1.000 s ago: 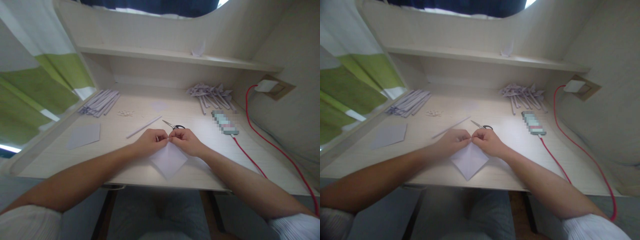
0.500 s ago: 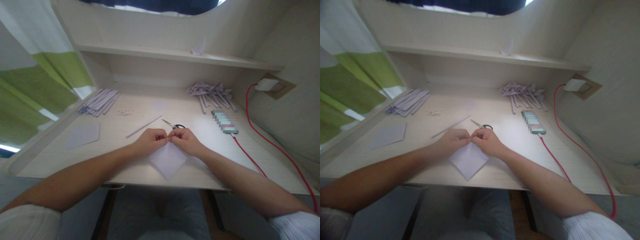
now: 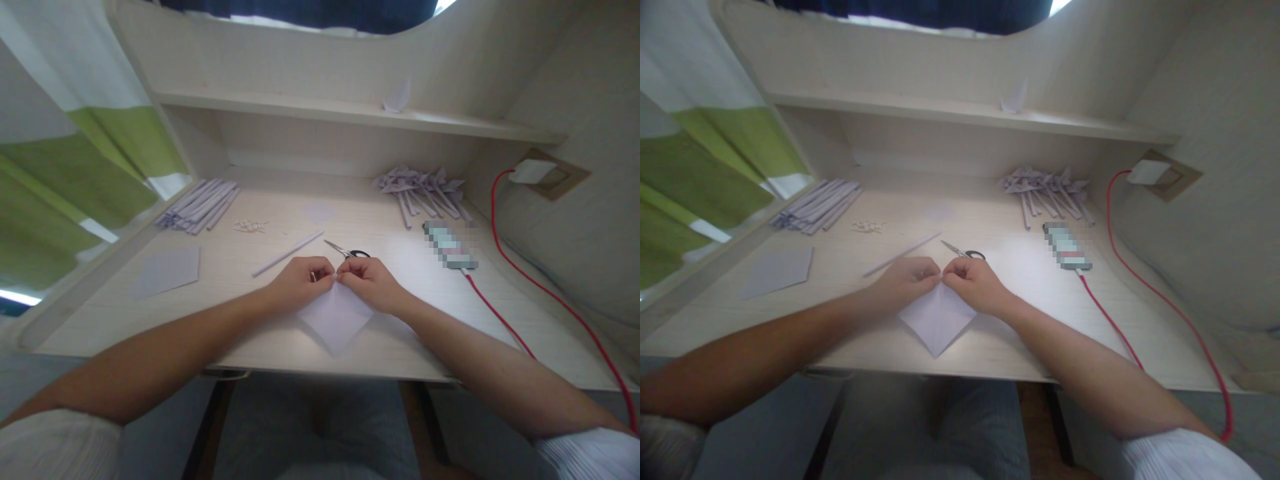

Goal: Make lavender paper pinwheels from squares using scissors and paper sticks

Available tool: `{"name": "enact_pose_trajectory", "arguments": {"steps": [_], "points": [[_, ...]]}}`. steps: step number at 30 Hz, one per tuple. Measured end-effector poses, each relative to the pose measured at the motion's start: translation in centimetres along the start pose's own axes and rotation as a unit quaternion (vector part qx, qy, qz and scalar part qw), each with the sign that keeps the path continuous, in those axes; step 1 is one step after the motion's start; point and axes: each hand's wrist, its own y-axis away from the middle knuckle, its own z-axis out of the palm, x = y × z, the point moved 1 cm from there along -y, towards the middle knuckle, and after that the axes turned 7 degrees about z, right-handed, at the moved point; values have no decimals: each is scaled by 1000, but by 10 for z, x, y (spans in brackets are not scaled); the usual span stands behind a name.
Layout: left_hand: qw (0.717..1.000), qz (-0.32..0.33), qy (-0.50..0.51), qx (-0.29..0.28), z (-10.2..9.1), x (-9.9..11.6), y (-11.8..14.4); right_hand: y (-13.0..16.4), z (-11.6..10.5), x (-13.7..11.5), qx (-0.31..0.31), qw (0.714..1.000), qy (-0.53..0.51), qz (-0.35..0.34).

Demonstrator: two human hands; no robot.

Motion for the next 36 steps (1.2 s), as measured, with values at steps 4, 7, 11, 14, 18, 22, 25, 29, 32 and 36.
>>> {"name": "enact_pose_trajectory", "arguments": {"steps": [4,7,11,14,18,22,25,29,32,36], "points": [[1000,-17,22,-2,2,-4,-1,2,-2,-2,7,999,36,-34],[999,-26,23,-13,2,-7,-1,1,-2,-2,7,999,31,-35],[999,-25,7,-21,1,-7,-1,0,-1,-1,3,999,41,-33],[999,-29,18,-31,0,-6,0,0,-2,-2,-2,998,42,-37],[998,-32,35,-35,0,-4,0,0,-2,-1,2,998,46,-40],[998,-29,44,-33,0,-4,0,0,-1,-1,-3,999,24,-21],[998,-27,49,-22,1,-4,1,-1,0,-1,-4,1000,-1,-4],[998,-24,56,-18,0,-4,1,-2,1,0,-4,1000,-21,12],[998,-14,53,-19,-1,-2,1,-4,1,2,-3,999,-36,27],[999,-2,33,-14,0,-4,0,-4,1,3,-7,999,-36,24]]}}
